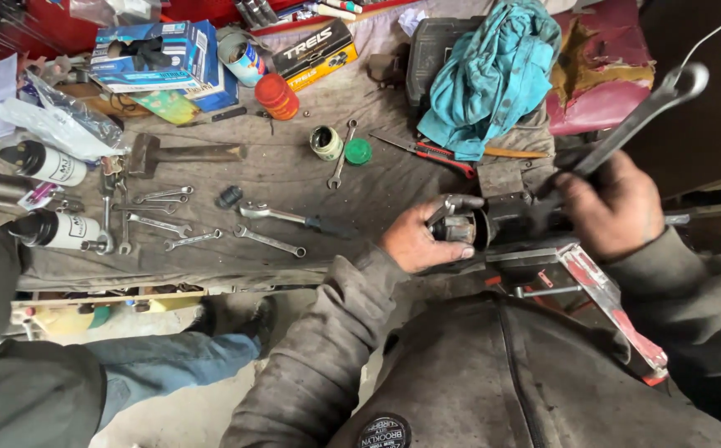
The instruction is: The person uses a wrench to tighten a nut on a mechanical part clamped in a vise. They then use a second wrench to hold the part steady while continuing to tighten the nut with the first wrench.
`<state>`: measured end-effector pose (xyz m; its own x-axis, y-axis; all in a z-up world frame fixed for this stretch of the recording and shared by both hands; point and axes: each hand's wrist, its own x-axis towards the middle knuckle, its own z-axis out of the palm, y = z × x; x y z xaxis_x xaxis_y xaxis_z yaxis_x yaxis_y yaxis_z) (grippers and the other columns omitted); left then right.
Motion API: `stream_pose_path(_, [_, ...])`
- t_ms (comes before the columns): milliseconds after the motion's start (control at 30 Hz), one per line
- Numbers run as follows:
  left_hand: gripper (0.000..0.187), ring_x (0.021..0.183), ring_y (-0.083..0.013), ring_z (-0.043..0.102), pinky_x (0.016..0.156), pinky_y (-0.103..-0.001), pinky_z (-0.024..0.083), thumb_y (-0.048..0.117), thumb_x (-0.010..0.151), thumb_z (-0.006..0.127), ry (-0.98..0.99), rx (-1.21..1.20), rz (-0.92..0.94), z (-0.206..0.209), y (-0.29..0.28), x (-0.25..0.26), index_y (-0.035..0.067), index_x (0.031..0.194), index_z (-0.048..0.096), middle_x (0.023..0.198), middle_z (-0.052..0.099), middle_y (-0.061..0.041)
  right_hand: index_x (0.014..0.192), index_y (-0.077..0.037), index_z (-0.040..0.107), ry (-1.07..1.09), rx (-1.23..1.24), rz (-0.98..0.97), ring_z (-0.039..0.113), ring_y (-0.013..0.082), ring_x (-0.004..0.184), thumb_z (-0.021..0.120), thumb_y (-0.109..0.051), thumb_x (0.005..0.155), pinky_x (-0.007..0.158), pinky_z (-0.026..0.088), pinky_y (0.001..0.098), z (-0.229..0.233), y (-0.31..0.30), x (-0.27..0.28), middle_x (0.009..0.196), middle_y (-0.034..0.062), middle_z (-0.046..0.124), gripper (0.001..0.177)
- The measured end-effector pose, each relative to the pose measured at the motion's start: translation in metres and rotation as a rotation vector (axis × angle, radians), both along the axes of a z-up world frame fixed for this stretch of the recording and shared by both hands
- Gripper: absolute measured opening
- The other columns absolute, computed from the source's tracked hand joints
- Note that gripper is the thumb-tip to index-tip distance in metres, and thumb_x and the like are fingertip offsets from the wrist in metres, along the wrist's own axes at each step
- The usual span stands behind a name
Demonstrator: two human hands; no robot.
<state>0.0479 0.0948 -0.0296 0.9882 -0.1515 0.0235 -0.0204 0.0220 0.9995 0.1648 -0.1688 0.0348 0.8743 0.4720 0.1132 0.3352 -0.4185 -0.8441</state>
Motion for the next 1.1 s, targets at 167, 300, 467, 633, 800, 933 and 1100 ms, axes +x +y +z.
stream_pose_path(167, [0.066, 0.093, -0.0029, 0.061, 0.089, -0.024, 0.055, 0.001, 0.082, 0.083, 0.067, -0.041, -0.042, 0.010, 0.002, -0.004, 0.013, 0.143, 0.060, 0.098, 0.068, 0.009, 0.113, 0.000, 0.064, 0.294, 0.282, 0.054, 0.065, 0.0143, 0.087, 0.069, -0.014, 0.099, 0.081, 0.055, 0.0321, -0.034, -0.017, 0.006, 0.096, 0.0077, 0.070, 0.021])
stream_pose_path(300, [0.066, 0.096, -0.0027, 0.060, 0.090, -0.024, 0.054, 0.003, 0.083, 0.084, 0.084, -0.059, -0.041, -0.004, 0.002, -0.006, 0.011, 0.143, 0.061, 0.100, 0.066, 0.009, 0.113, -0.003, 0.070, 0.223, -0.058, 0.094, 0.069, 0.0180, 0.083, 0.076, -0.014, 0.086, 0.076, 0.057, 0.0349, -0.022, 0.014, -0.021, 0.093, 0.0103, 0.074, 0.030])
stream_pose_path(467, [0.067, 0.100, -0.0042, 0.066, 0.092, -0.027, 0.058, 0.004, 0.078, 0.086, 0.156, -0.112, 0.063, -0.024, -0.001, -0.008, 0.008, 0.137, 0.056, 0.106, 0.072, 0.006, 0.113, -0.008, 0.072, 0.119, -0.356, 0.204, 0.076, 0.0269, 0.083, 0.080, -0.019, 0.072, 0.075, 0.059, 0.0397, -0.013, 0.033, -0.027, 0.095, 0.0146, 0.077, 0.043])
stream_pose_path(633, [0.067, 0.100, -0.0048, 0.064, 0.093, -0.027, 0.056, 0.002, 0.082, 0.085, 0.110, -0.129, 0.024, -0.017, -0.003, -0.009, 0.009, 0.143, 0.058, 0.106, 0.071, 0.005, 0.123, -0.009, 0.069, 0.137, -0.376, 0.221, 0.076, 0.0289, 0.090, 0.076, -0.019, 0.074, 0.080, 0.059, 0.0408, -0.025, 0.031, -0.022, 0.102, 0.0159, 0.077, 0.050])
stream_pose_path(800, [0.067, 0.099, -0.0054, 0.063, 0.094, -0.028, 0.056, 0.000, 0.085, 0.084, 0.063, -0.162, -0.003, -0.010, -0.004, -0.010, 0.009, 0.146, 0.058, 0.105, 0.070, 0.005, 0.126, -0.007, 0.067, 0.078, -0.325, 0.264, 0.075, 0.0302, 0.096, 0.074, -0.020, 0.077, 0.083, 0.058, 0.0412, -0.041, 0.024, -0.015, 0.108, 0.0175, 0.076, 0.051])
stream_pose_path(933, [0.067, 0.101, -0.0053, 0.065, 0.094, -0.027, 0.056, 0.005, 0.084, 0.085, 0.024, -0.030, 0.054, 0.005, -0.004, -0.015, 0.010, 0.145, 0.057, 0.106, 0.072, 0.004, 0.125, -0.007, 0.068, 0.088, -0.363, 0.272, 0.076, 0.0307, 0.094, 0.073, -0.022, 0.079, 0.082, 0.058, 0.0411, -0.031, 0.028, -0.016, 0.106, 0.0177, 0.076, 0.049])
stream_pose_path(1100, [0.062, 0.111, -0.0061, 0.065, 0.101, -0.027, 0.054, 0.009, 0.093, 0.077, -0.024, -0.103, 0.100, 0.021, -0.003, -0.033, 0.009, 0.150, 0.051, 0.119, 0.072, 0.000, 0.124, -0.007, 0.068, 0.101, -0.413, 0.262, 0.075, 0.0314, 0.091, 0.073, -0.024, 0.080, 0.079, 0.058, 0.0417, -0.027, 0.029, -0.017, 0.102, 0.0180, 0.076, 0.047])
